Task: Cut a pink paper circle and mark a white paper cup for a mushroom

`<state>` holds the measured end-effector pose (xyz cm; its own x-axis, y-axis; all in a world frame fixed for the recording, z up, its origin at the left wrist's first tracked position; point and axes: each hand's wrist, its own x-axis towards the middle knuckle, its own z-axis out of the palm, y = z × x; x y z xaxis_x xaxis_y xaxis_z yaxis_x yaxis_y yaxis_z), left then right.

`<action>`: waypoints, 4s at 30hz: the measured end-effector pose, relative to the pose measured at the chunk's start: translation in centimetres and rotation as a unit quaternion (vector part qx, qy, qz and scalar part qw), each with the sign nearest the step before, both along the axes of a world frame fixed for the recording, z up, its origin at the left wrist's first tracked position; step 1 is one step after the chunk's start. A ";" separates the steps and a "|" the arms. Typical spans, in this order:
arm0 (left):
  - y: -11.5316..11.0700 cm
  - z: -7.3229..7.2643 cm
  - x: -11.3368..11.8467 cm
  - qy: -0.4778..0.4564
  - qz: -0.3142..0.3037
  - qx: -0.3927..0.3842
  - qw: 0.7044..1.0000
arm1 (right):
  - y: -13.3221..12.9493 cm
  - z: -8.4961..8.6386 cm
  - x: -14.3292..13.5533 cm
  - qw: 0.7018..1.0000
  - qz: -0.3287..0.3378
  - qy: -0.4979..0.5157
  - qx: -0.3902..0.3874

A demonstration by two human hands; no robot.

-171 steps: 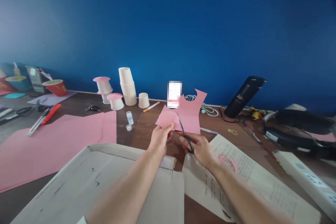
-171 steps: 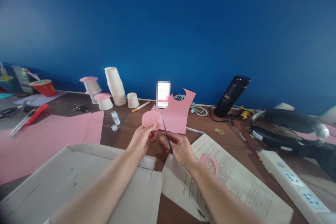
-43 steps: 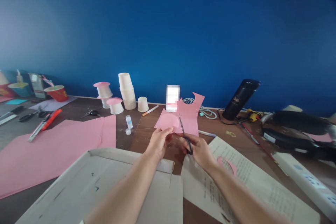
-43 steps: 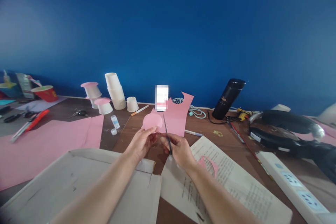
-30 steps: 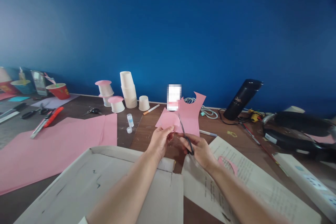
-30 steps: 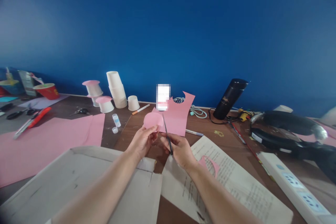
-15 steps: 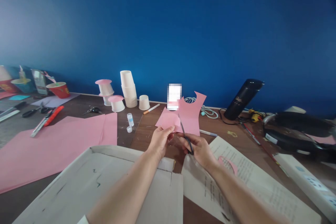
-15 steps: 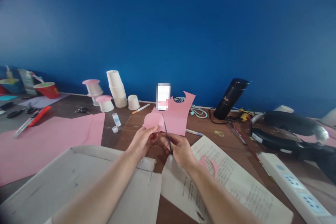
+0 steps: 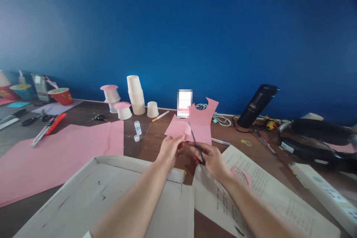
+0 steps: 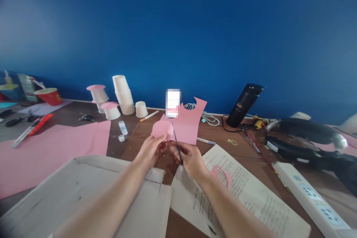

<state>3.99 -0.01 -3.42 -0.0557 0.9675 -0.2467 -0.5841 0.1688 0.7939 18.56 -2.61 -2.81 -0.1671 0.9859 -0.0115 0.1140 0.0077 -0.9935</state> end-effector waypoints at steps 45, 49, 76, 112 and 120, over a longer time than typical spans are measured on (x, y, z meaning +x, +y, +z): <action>-0.6 0.3 0.1 0.054 -0.162 0.051 0.984 | 1.2 -0.5 1.2 0.977 -0.140 0.151 0.048; -0.8 0.3 0.3 0.051 -0.187 0.051 0.980 | 1.3 -0.6 1.2 0.976 -0.141 0.152 0.058; -0.6 2.4 -1.1 -0.032 -0.093 0.060 0.993 | -0.6 1.0 0.0 0.997 0.047 0.059 0.030; 0.4 1.5 -2.0 -0.124 -0.085 0.063 0.987 | -0.6 0.5 0.2 0.999 0.048 0.013 -0.006; 0.4 1.3 -1.8 -0.127 -0.086 0.051 0.987 | -0.7 0.9 0.0 0.998 0.051 0.020 -0.013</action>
